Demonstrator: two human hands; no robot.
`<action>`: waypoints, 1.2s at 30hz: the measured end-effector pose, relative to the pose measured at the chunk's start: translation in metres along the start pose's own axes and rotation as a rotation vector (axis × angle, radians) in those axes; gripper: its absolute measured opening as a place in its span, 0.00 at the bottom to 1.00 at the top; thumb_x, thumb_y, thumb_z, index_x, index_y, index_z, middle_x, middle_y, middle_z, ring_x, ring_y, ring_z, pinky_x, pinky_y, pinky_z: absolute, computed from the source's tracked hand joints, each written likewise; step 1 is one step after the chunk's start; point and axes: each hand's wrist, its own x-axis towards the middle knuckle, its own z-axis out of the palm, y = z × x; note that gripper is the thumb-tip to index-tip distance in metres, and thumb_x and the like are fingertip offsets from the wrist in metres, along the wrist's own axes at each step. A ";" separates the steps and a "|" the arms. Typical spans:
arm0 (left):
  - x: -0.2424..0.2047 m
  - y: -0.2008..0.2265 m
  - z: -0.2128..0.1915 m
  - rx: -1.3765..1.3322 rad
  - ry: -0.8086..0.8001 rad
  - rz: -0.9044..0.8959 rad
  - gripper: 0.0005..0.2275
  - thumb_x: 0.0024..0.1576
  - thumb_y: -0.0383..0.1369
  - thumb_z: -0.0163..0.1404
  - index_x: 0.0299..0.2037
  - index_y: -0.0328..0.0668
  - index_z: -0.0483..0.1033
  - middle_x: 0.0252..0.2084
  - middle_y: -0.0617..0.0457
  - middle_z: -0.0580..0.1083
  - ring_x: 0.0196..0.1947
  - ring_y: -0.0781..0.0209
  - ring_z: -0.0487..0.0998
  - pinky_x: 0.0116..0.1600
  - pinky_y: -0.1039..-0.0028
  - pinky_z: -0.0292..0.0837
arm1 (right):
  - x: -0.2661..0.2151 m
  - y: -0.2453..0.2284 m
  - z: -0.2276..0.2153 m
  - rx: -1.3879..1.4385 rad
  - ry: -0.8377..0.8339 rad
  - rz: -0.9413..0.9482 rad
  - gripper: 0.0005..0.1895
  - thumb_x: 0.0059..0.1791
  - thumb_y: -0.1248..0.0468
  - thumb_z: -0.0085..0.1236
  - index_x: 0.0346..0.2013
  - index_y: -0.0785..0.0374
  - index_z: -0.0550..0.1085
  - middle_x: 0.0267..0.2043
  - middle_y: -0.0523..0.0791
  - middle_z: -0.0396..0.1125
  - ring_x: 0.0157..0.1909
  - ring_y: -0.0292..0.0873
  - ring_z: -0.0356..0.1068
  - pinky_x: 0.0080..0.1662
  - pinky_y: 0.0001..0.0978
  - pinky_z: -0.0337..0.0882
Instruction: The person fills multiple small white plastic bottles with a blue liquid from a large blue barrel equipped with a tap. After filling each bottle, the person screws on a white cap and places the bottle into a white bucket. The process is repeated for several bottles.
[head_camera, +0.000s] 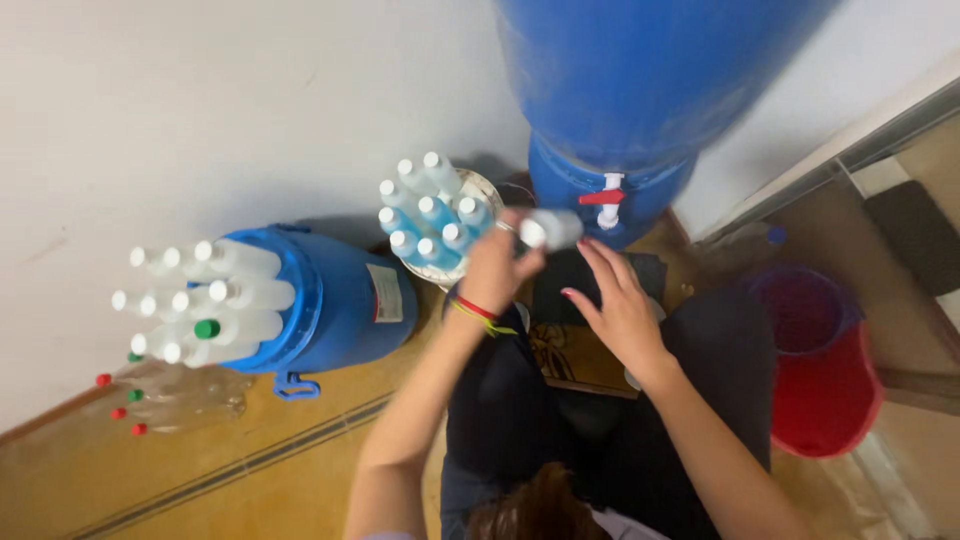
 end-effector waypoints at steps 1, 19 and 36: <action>-0.014 0.009 0.012 -0.018 -0.057 -0.012 0.24 0.58 0.42 0.64 0.62 0.47 0.73 0.48 0.36 0.82 0.52 0.29 0.85 0.56 0.43 0.81 | -0.001 0.001 0.004 -0.084 -0.011 -0.026 0.35 0.54 0.58 0.70 0.75 0.64 0.70 0.70 0.54 0.67 0.69 0.59 0.71 0.62 0.52 0.78; -0.106 0.016 0.169 0.341 -0.180 0.118 0.45 0.51 0.46 0.69 0.78 0.51 0.59 0.60 0.54 0.71 0.60 0.47 0.75 0.66 0.50 0.73 | -0.049 0.088 -0.022 -0.441 -0.253 0.538 0.31 0.60 0.31 0.51 0.33 0.51 0.81 0.26 0.42 0.78 0.40 0.58 0.82 0.45 0.55 0.79; -0.102 0.004 0.173 -0.117 -0.210 -0.020 0.36 0.56 0.47 0.60 0.75 0.49 0.63 0.53 0.43 0.76 0.56 0.31 0.80 0.60 0.42 0.79 | -0.013 0.018 -0.058 0.472 -0.118 0.471 0.18 0.63 0.64 0.52 0.67 0.67 0.74 0.73 0.60 0.66 0.76 0.60 0.64 0.72 0.55 0.67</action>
